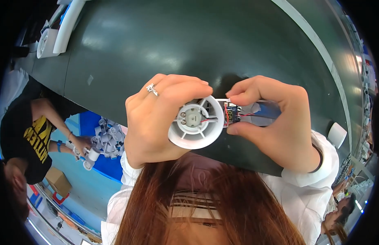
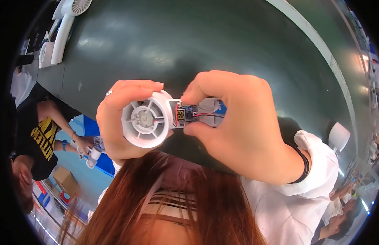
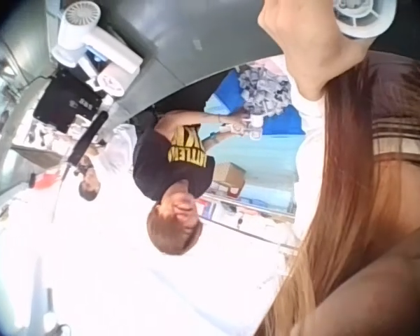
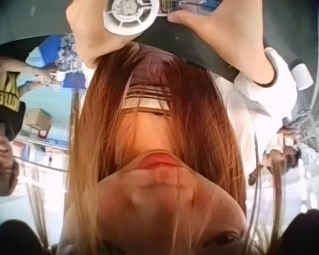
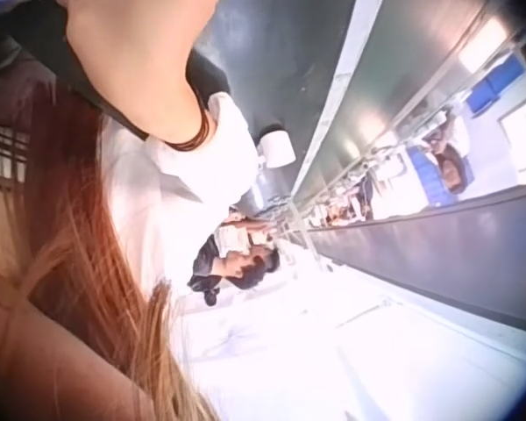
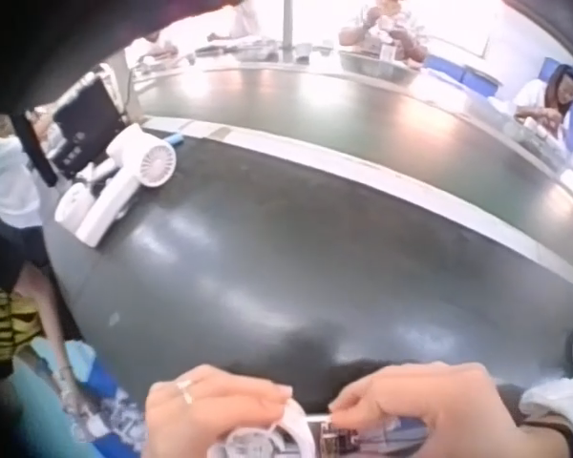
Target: The person assembles a handheld fan by hand, inserting the motor, PCB, lithium battery, and fan blades into the plastic fan housing.
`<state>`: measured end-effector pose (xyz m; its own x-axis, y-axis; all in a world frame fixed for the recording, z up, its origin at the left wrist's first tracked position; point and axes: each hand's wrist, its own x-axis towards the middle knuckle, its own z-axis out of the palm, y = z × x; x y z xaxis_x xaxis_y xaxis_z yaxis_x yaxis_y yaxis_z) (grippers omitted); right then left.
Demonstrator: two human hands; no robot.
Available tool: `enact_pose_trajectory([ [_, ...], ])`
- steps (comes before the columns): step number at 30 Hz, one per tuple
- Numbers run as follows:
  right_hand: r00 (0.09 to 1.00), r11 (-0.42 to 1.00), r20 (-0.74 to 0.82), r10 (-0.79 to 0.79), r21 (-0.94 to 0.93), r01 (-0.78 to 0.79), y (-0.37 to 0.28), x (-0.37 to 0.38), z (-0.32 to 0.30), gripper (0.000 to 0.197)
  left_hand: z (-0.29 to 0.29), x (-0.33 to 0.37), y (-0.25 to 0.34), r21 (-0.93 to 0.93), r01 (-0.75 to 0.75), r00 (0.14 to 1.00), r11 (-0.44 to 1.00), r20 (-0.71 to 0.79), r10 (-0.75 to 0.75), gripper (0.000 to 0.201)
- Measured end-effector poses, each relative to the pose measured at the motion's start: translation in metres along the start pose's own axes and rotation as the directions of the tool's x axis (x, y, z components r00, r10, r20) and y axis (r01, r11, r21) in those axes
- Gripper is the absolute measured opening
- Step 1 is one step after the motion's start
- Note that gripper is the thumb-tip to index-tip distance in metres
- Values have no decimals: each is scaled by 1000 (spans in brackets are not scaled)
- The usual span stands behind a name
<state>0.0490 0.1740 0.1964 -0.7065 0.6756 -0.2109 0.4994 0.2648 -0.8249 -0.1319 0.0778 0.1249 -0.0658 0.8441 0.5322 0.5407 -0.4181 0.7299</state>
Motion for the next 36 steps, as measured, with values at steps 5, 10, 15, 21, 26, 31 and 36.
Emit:
enact_pose_trajectory([
  [5, 986, 983, 11, -169, 72, 168, 35, -14, -16, 33, 30, -5, 5, -15, 9, 1000, 1000, -13, -9, 65],
  [10, 986, 966, 45, -163, 208, 150, 105, -31, -51, 33, 101, -1, 13, -11, 81, 993, 997, -89, -82, 51],
  [15, 987, 957, 33, -159, 249, 146, 164, -65, -106, 31, 183, 14, 37, 1, 84, 995, 996, -62, -83, 51],
  [21, 990, 938, 46, -134, 327, 112, 210, -121, -153, 29, 250, 14, 86, 11, 77, 997, 997, -30, -76, 51],
  [26, 998, 951, 44, -44, 306, 28, 232, -191, -205, 28, 314, 14, 152, -27, 104, 993, 994, -48, -105, 52],
  [31, 991, 956, -44, -129, 258, 136, 244, -243, -230, 32, 338, 10, 191, 3, 52, 991, 999, 121, -52, 75],
  [36, 972, 941, -95, -215, 247, 232, 246, -273, -242, 31, 362, 12, 225, -18, 82, 997, 996, 11, -82, 63],
])
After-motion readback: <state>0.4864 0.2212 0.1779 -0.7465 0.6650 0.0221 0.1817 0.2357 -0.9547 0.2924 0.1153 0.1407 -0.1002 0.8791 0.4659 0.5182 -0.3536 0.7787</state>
